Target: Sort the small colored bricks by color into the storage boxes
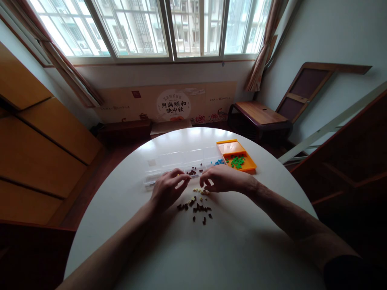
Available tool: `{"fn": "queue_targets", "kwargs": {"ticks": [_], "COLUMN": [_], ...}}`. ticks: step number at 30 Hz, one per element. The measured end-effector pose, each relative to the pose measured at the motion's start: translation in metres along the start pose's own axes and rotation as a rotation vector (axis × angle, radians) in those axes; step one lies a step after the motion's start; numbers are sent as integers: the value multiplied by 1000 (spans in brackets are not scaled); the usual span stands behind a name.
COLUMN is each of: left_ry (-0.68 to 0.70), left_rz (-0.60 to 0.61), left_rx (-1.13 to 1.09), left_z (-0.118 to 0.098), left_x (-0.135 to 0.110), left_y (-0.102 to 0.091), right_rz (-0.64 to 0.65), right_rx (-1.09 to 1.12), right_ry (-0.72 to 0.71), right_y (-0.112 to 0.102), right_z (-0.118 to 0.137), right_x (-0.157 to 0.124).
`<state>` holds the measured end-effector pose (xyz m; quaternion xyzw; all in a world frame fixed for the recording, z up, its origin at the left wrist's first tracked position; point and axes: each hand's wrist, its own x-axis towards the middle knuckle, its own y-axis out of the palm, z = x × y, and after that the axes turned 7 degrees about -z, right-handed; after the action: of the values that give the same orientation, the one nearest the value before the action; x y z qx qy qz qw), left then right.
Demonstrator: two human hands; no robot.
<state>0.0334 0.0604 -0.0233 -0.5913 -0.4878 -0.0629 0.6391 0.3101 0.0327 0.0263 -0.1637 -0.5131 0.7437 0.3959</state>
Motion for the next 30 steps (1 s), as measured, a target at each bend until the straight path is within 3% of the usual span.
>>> {"fn": "queue_targets", "kwargs": {"ticks": [6,15,23,30], "left_ry": [-96,-10,185,152], "left_rz": [-66,-69,91,248], "left_rx": [89,48,-147,-323], "left_z": [3,4,10,7], "left_x": [7,4,-3,1], "left_y": [6,3,-9,-23], "right_rz": [-4,-64,-16,-50], "right_rx": [-5,-4,48,44], "right_ry": [2,-54,-17,-57], "right_y": [2,15,7,12], "right_z": [-1,-7,3,1], "right_x": [0,-1,-3,-2]}}
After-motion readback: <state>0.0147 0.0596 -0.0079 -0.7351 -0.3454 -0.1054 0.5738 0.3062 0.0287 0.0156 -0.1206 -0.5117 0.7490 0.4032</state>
